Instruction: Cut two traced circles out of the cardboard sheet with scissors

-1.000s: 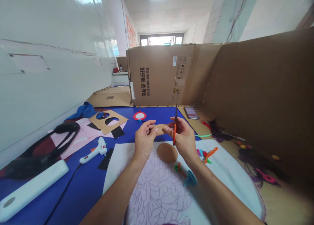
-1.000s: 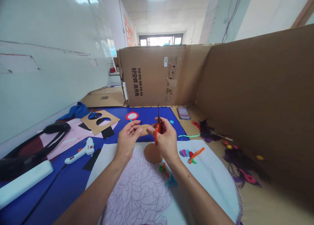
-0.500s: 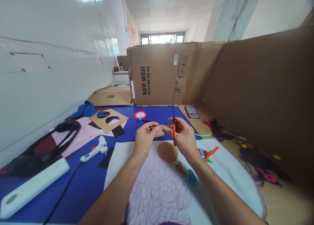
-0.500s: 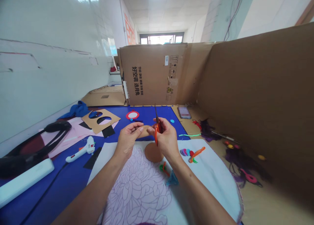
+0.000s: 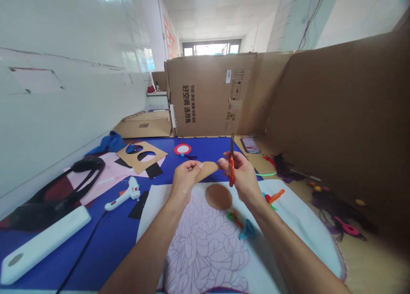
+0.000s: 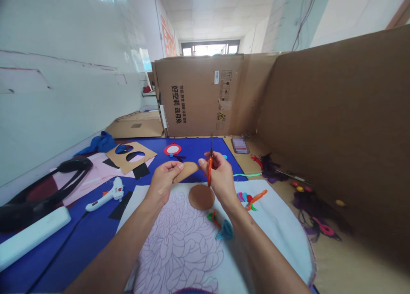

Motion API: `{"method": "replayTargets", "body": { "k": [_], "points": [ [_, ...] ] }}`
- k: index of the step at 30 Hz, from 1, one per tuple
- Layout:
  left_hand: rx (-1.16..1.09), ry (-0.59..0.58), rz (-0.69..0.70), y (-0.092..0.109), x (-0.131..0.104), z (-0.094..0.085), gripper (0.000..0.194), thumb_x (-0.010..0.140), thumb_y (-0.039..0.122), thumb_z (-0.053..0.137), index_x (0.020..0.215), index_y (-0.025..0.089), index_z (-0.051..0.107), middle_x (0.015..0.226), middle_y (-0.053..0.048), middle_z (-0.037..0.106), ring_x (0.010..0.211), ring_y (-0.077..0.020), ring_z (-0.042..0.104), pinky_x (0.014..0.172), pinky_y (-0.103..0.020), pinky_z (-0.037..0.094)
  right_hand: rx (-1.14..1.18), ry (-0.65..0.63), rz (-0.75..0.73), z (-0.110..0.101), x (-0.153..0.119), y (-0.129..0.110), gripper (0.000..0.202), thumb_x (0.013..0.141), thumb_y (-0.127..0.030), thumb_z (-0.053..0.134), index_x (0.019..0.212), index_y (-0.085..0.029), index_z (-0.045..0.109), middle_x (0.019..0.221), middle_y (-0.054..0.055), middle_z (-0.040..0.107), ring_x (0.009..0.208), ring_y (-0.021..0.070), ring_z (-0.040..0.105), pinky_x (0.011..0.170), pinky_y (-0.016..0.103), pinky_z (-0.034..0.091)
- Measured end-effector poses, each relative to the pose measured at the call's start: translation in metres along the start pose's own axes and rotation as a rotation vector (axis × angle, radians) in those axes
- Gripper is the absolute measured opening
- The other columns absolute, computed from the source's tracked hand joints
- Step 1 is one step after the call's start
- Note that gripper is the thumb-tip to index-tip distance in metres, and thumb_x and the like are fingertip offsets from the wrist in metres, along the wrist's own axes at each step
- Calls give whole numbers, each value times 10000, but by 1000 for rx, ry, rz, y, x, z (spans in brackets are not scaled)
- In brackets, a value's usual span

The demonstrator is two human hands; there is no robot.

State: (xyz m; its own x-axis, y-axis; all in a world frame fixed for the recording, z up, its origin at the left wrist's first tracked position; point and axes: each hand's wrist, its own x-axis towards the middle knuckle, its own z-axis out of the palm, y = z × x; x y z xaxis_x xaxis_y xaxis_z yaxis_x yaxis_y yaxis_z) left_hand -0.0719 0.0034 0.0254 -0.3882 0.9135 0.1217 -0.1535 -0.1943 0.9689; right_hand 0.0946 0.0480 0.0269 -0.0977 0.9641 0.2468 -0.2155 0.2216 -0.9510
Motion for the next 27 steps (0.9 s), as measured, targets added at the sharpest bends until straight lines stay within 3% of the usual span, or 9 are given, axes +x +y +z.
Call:
{"method": "replayTargets", "body": {
  "k": [8, 16, 24, 27],
  "points": [
    [-31, 60, 16, -2, 3, -2, 276, 689, 420, 871, 785, 187, 758, 749, -27, 754, 678, -157, 653, 667, -282, 483, 98, -28, 85, 1, 0, 1, 582, 652, -525, 971, 1065, -230, 687, 883, 25, 769, 737, 207, 735, 570, 270, 513],
    [82, 15, 119, -2, 1, -1, 138, 760, 333, 811, 753, 201, 771, 731, -9, 721, 702, -163, 624, 688, -284, 471, 48, -76, 115, 2, -1, -3, 602, 574, -506, 1002, 1017, -226, 707, 828, 13, 743, 682, 186, 669, 558, 274, 492],
    [277, -34, 278, 0, 0, -2, 100, 816, 298, 755, 761, 215, 765, 773, -20, 735, 755, -186, 623, 743, -314, 476, 81, -168, -27, 2, 0, -3, 487, 600, -384, 998, 979, -241, 728, 861, 8, 734, 810, 215, 695, 795, 366, 572],
    [331, -67, 315, 5, -4, 0, 104, 824, 288, 732, 751, 217, 754, 765, -21, 744, 734, -188, 635, 729, -316, 482, 53, -197, -45, 1, 1, -4, 462, 617, -375, 981, 981, -246, 726, 891, 22, 746, 828, 229, 700, 809, 386, 574]
  ]
}}
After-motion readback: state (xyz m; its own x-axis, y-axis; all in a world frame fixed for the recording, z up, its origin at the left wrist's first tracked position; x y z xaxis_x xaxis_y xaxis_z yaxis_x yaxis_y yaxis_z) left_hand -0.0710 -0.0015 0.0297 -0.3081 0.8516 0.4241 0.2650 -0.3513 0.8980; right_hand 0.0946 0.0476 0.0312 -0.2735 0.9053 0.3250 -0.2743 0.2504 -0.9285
